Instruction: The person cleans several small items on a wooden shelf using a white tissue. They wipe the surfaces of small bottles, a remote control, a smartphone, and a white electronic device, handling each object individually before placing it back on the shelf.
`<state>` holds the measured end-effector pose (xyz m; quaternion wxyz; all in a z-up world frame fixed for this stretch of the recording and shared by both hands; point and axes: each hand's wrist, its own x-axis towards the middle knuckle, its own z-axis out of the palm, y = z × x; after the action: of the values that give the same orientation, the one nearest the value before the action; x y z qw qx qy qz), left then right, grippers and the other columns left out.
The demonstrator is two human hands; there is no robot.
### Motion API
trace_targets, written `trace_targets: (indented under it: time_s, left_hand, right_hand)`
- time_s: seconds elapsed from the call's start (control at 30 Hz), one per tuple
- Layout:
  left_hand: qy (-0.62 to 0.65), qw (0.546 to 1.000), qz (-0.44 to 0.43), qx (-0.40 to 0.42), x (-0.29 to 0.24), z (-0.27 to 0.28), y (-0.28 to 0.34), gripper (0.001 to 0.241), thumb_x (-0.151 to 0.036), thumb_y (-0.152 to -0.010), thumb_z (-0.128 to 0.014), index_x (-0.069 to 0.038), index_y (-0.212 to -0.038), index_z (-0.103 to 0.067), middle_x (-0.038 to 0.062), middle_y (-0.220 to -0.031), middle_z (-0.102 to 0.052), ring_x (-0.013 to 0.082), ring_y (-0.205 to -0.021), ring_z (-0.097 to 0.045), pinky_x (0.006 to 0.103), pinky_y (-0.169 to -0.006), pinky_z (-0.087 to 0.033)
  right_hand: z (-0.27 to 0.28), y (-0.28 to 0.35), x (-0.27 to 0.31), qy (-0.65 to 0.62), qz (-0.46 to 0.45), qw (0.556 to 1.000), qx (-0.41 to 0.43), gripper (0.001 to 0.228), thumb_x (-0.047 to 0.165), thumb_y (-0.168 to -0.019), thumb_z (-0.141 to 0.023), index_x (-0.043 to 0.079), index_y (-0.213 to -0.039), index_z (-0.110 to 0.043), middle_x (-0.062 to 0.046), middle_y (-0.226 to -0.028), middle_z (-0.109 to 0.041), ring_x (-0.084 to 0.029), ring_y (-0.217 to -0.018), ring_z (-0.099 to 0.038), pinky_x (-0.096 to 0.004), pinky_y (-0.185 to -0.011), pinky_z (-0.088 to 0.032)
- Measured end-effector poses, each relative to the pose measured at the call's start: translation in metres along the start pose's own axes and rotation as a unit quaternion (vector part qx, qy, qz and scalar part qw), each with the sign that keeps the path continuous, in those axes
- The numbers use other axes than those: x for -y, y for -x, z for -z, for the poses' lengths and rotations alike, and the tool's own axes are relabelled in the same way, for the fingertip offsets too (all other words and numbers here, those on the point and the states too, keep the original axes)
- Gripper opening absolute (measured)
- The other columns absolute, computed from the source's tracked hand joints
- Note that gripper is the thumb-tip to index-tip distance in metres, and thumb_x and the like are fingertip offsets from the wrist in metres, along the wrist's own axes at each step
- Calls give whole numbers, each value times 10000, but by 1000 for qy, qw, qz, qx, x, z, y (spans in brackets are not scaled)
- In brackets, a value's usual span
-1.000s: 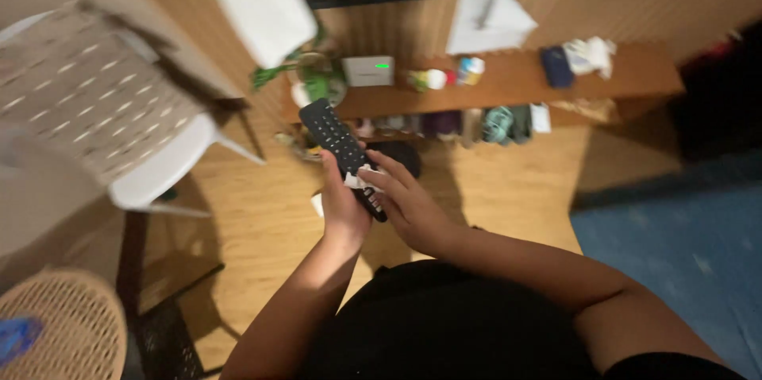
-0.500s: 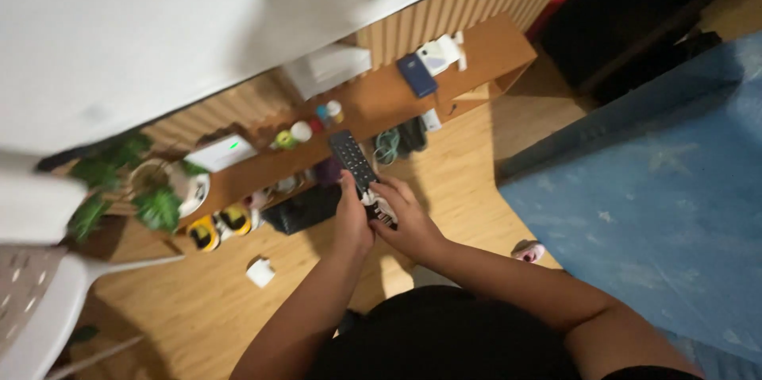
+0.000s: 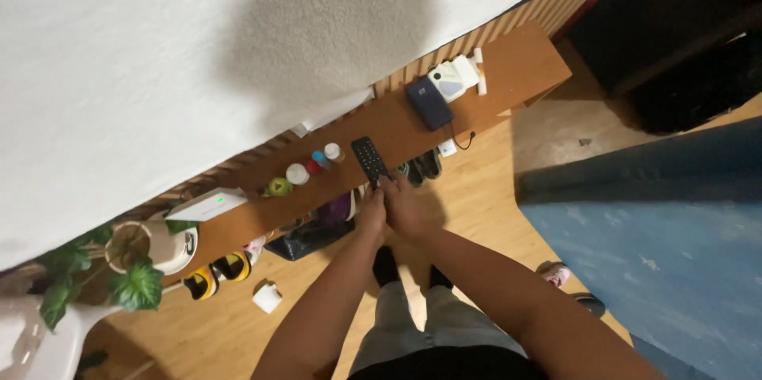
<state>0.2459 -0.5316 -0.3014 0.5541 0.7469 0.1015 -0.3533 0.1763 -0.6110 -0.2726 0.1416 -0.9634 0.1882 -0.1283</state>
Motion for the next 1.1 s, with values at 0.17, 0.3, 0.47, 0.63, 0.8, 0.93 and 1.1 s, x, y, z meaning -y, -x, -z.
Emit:
trace_targets:
  time_s: [0.17, 0.3, 0.47, 0.63, 0.8, 0.93, 1.1]
  left_hand:
    - [-256, 966, 18, 24, 21, 15, -71, 713, -623, -1004, -365, -164, -1545, -430, 131, -1582, -439, 311, -1464, -412, 482, -1207, -338]
    - [-196, 980, -20, 19, 54, 20, -140, 632, -508, -1035, -360, -97, -1488, -519, 190, -1529, -496, 369, -1437, -438, 514, -1191, -352]
    - [-185, 983, 19, -6, 115, 20, -208, 632, -543, -1010, -394, -136, -1478, -517, 163, -1521, -513, 353, -1419, -466, 511, -1177, -374]
    - [-197, 980, -10, -21, 71, 20, -153, 563, -426, -1047, -312, -61, -1413, -534, 227, -1495, -510, 404, -1406, -455, 526, -1198, -342]
    - [-208, 978, -18, -27, 119, 10, -226, 572, -396, -1070, -305, -28, -1472, -478, 260, -1543, -453, 440, -1434, -415, 549, -1214, -319]
    - [-177, 981, -12, -78, 87, 9, -198, 678, -534, -1062, -308, -56, -1535, -392, 273, -1581, -392, 436, -1464, -371, 536, -1240, -274]
    - [-152, 984, -21, -94, 73, -4, -186, 694, -536, -1045, -433, -88, -1569, -350, 241, -1605, -357, 416, -1472, -357, 521, -1222, -303]
  right_hand:
    - [-24, -64, 24, -536, -385, 741, 122, 515, 542, -976, -632, 49, -1109, -560, -234, -1045, -636, -366, -965, -678, -481, -856, -509]
    - [-5, -74, 45, -467, -317, 814, 137, 416, 457, -987, -632, 85, -1159, -562, -189, -1116, -601, -309, -1051, -649, -402, -924, -490]
    - [-18, -75, 36, -328, -195, 908, 172, 299, 323, -999, -622, 162, -1245, -566, -104, -1250, -535, -240, -1184, -607, -306, -1030, -470]
    - [-45, -81, 27, -315, -196, 907, 202, 292, 306, -993, -594, 213, -1269, -572, -59, -1315, -504, -274, -1194, -617, -353, -1038, -492]
    - [-69, -83, 15, -308, -206, 898, 235, 308, 289, -986, -566, 264, -1293, -578, -14, -1379, -474, -308, -1203, -626, -401, -1047, -514]
    - [-81, -85, -2, -286, -218, 895, 262, 343, 272, -980, -537, 315, -1317, -585, 31, -1444, -444, -343, -1213, -634, -448, -1055, -536]
    - [-77, -105, -58, 164, -43, 958, 230, 388, 238, -926, -661, 402, -1278, -651, 59, -1268, -582, -169, -1132, -651, -336, -952, -540]
